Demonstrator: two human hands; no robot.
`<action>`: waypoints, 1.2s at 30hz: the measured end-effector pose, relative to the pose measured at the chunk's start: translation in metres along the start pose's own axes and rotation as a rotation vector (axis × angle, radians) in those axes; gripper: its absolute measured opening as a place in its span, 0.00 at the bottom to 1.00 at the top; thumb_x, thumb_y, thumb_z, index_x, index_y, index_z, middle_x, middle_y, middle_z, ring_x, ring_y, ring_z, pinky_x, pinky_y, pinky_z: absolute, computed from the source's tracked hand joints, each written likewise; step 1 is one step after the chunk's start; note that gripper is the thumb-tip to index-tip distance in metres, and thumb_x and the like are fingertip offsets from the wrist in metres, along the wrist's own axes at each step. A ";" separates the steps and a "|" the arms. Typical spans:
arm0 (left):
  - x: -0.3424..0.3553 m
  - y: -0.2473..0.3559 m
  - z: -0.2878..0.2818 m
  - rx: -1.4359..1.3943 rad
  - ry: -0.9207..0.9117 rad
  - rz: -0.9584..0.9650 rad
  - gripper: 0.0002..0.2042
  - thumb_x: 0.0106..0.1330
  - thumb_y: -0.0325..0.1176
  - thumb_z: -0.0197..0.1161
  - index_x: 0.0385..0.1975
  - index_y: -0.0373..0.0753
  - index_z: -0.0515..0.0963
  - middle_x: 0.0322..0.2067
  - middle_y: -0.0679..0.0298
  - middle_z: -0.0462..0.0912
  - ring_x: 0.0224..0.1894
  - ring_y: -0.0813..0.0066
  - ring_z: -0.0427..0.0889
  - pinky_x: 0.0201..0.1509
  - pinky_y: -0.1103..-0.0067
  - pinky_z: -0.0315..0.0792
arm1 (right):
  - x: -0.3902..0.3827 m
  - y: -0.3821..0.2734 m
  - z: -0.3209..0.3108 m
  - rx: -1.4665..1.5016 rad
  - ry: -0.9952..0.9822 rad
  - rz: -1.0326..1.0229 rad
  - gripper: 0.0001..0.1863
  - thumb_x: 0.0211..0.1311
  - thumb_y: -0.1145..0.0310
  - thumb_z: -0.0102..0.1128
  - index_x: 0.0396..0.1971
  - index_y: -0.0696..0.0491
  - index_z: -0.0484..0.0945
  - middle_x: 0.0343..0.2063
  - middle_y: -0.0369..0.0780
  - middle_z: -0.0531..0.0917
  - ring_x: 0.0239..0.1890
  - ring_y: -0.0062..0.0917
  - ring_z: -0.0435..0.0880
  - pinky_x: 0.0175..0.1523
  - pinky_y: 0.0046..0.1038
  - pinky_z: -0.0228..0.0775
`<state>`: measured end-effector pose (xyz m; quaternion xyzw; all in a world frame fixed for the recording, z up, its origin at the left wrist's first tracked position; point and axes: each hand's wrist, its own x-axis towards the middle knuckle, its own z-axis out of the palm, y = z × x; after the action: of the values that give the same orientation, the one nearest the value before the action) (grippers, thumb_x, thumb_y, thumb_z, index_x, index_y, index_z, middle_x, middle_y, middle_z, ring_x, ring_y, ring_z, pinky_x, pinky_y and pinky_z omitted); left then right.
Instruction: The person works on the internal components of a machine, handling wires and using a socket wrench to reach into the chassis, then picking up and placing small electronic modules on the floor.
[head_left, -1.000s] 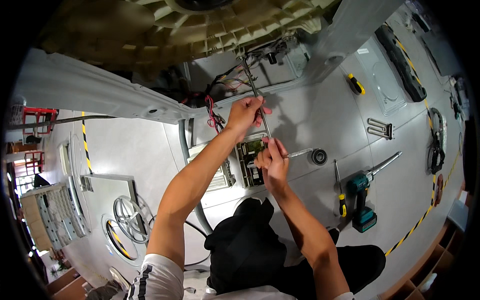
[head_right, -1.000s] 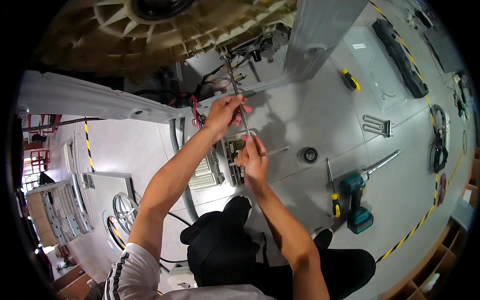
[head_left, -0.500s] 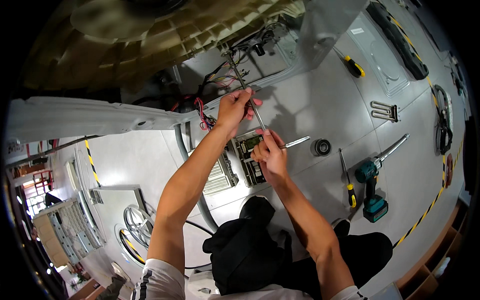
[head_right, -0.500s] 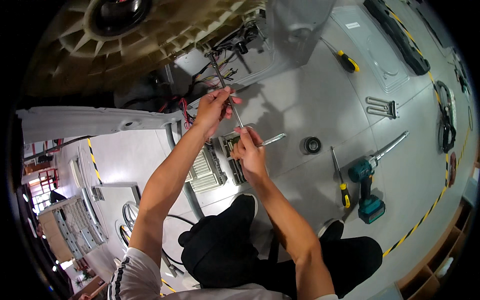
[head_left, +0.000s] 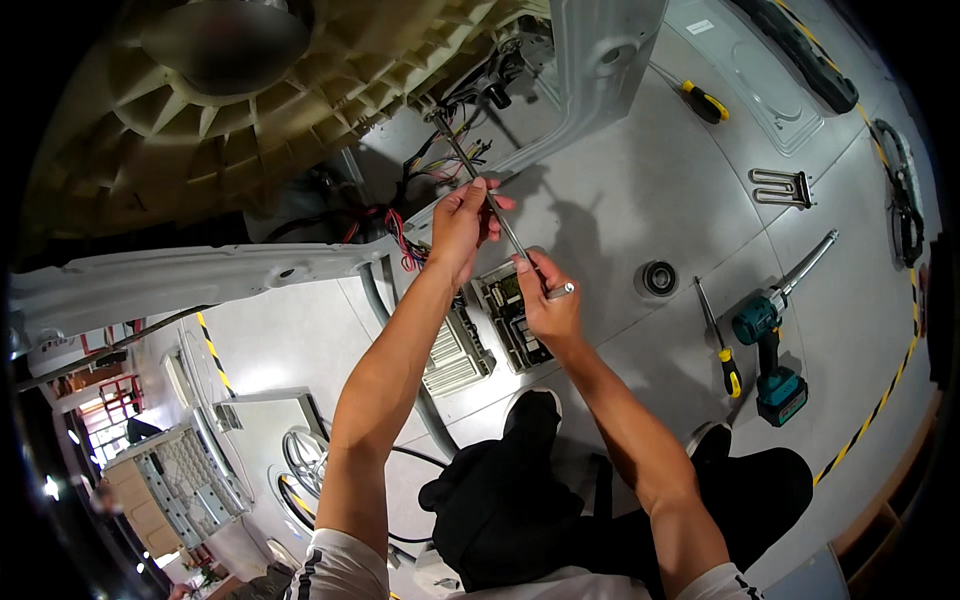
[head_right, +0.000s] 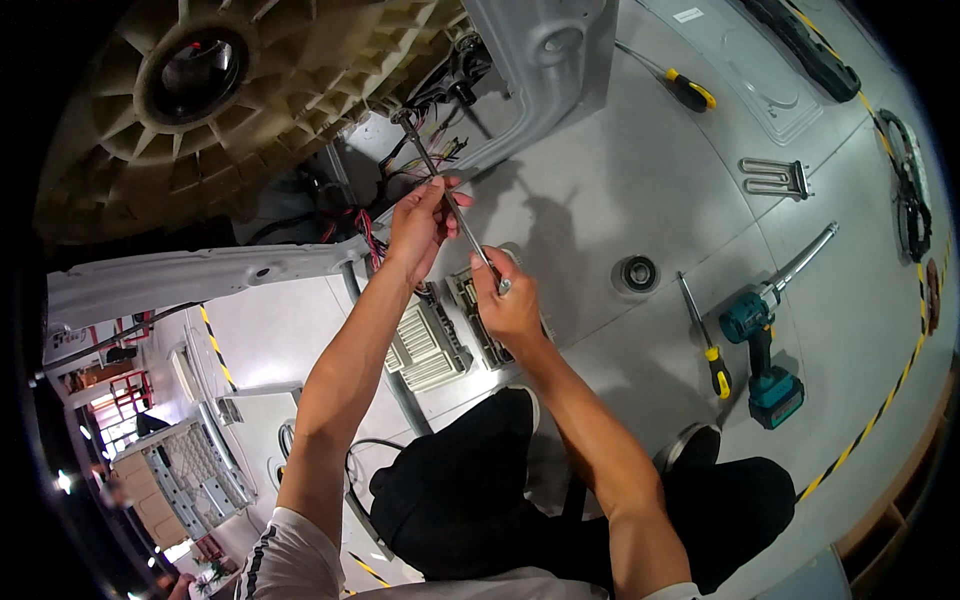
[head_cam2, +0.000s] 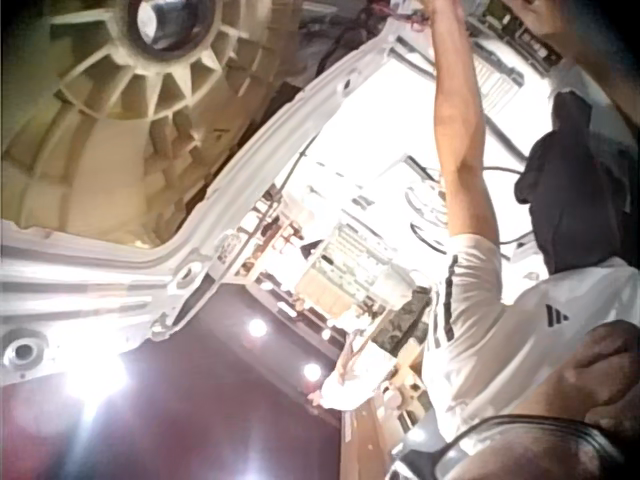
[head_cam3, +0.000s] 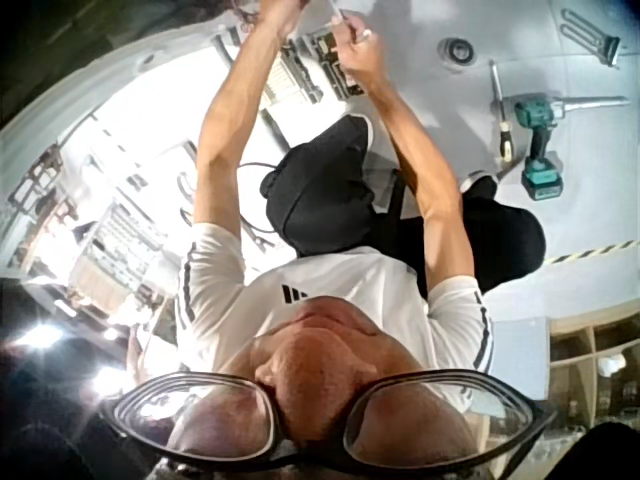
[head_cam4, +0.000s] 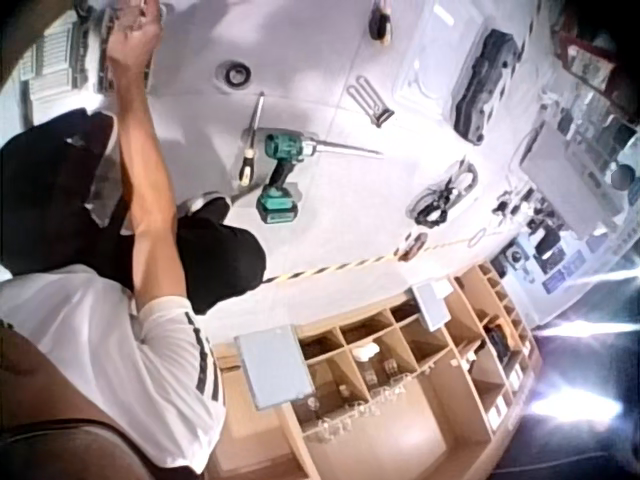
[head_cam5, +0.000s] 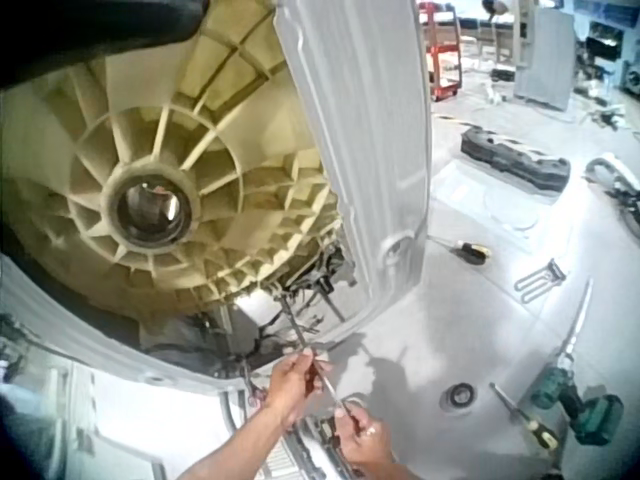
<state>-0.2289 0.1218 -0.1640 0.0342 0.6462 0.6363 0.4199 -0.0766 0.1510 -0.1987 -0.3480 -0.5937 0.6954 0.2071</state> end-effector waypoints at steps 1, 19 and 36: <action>0.000 0.000 0.000 -0.003 0.003 -0.004 0.16 0.69 0.43 0.49 0.42 0.35 0.72 0.30 0.61 0.80 0.20 0.85 0.68 0.25 0.85 0.64 | 0.001 -0.001 -0.001 -0.001 -0.015 0.023 0.13 0.62 0.64 0.55 0.37 0.59 0.78 0.17 0.32 0.72 0.21 0.13 0.66 0.26 0.19 0.60; 0.011 -0.010 0.006 -0.362 0.025 -0.065 0.15 0.68 0.42 0.51 0.41 0.36 0.74 0.24 0.65 0.74 0.26 0.75 0.74 0.31 0.78 0.72 | 0.018 0.008 0.004 -0.127 0.005 -0.295 0.11 0.66 0.68 0.46 0.33 0.59 0.75 0.14 0.36 0.69 0.17 0.16 0.62 0.23 0.22 0.59; -0.015 0.008 -0.004 -0.077 -0.303 -0.260 0.23 0.68 0.49 0.47 0.50 0.33 0.68 0.40 0.57 0.78 0.42 0.69 0.79 0.43 0.75 0.75 | 0.030 -0.050 -0.041 -1.195 -0.371 -0.663 0.16 0.52 0.71 0.54 0.40 0.63 0.69 0.10 0.45 0.75 0.15 0.38 0.79 0.18 0.35 0.69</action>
<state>-0.2257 0.1110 -0.1500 0.0299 0.5499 0.5886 0.5919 -0.0731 0.2100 -0.1596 -0.0786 -0.9739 0.1985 0.0767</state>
